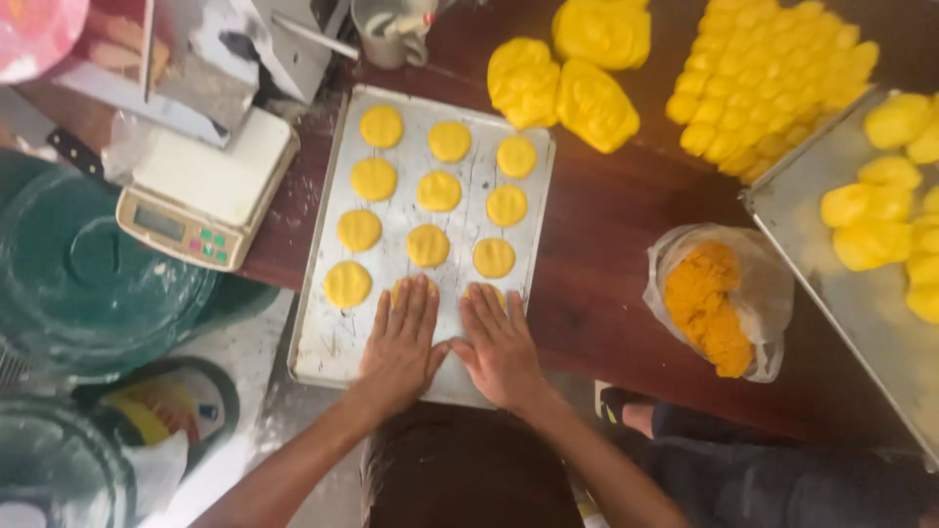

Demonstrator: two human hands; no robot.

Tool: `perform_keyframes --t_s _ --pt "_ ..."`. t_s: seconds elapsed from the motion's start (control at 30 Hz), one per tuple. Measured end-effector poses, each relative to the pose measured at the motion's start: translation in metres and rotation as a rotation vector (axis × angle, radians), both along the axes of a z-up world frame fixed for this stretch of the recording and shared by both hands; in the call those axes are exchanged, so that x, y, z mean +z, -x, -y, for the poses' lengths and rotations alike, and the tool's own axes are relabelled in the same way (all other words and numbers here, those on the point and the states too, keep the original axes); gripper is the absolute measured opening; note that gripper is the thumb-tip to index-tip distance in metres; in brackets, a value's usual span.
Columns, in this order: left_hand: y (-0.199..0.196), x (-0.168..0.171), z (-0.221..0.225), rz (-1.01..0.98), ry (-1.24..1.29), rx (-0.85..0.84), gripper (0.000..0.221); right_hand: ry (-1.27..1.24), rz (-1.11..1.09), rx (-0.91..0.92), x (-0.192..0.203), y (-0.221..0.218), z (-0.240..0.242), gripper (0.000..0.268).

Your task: Shaping, filling, and scoring dough balls for baking on a production table.

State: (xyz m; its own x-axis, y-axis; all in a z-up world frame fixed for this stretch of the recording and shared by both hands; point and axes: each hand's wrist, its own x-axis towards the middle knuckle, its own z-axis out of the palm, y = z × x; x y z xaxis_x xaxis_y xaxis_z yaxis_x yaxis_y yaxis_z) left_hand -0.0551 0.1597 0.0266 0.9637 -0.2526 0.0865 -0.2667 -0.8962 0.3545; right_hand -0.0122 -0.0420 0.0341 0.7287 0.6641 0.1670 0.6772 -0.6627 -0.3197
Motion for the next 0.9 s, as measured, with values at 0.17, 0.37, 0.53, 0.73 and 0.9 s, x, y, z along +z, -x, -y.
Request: perform_keyframes --t_s 0.17,0.37,0.53,0.73,0.9 --pt "-0.03 0.009 -0.007 0.011 0.061 -0.006 0.068 -0.143 -0.032 -0.055 0.014 -0.023 -0.005 0.068" --pt "-0.082 0.006 -0.009 0.126 0.002 -0.096 0.075 -0.081 0.011 -0.15 0.024 -0.04 0.026 0.07" --pt "-0.115 0.056 0.05 0.202 0.328 -0.051 0.037 -0.407 -0.075 -0.527 0.034 0.006 0.086 0.042" --pt "-0.241 0.031 0.206 0.382 0.528 -0.178 0.038 -0.522 -0.08 -0.742 0.015 0.033 0.149 0.034" --pt "-0.338 -0.011 0.297 0.291 0.374 -0.098 0.052 -0.633 -0.205 -0.83 0.015 0.041 0.189 0.033"
